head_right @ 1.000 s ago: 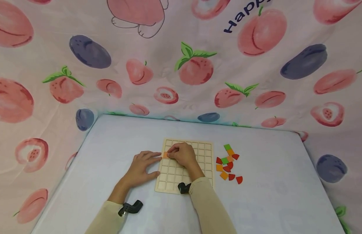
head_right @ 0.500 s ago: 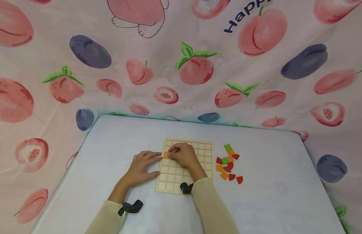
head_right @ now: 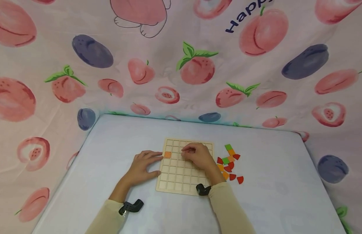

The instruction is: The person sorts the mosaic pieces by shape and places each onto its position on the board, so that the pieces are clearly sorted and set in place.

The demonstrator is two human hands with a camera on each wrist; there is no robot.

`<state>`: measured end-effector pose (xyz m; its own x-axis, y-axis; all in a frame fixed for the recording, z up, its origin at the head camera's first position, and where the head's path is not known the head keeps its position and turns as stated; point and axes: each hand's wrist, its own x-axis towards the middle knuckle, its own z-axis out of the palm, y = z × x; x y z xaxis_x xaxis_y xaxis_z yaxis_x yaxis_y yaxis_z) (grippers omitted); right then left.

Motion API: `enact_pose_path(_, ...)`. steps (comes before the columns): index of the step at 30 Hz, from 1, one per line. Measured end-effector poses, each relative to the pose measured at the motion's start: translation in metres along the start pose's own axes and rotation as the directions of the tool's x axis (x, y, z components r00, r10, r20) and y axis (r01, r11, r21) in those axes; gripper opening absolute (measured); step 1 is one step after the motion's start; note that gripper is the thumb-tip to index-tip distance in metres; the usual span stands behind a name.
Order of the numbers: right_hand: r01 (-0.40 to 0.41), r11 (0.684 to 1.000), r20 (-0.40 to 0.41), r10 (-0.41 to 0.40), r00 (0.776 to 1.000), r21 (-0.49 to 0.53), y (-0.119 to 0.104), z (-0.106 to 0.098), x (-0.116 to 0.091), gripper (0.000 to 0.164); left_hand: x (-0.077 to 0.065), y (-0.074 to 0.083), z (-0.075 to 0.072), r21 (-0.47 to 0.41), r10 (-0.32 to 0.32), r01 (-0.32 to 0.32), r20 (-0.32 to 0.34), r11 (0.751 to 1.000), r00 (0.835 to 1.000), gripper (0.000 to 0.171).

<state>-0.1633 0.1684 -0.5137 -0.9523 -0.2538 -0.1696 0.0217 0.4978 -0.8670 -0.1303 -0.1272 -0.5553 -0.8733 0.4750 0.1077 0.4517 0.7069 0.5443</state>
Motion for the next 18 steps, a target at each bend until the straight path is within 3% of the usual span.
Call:
enact_pose_path(8,-0.032,0.980,-0.065,0.020,0.998,-0.197,0.014,-0.053,-0.024,0.014,0.000,-0.001,0.000,-0.003,0.002,-0.002,-0.007,1.000,1.000,0.059)
enact_pose_path(13,-0.018,0.937,-0.031,0.007,0.999,-0.350,0.027,-0.084,-0.039,0.011,0.000,0.000,0.000,-0.011,-0.006,0.006,0.005,1.000,1.000,0.059)
enact_pose_path(18,-0.054,0.923,0.005,0.060,0.998,-0.381,0.035,-0.104,-0.051,0.014,0.000,0.001,-0.001,-0.007,-0.013,0.013,0.011,1.000,1.000,0.059)
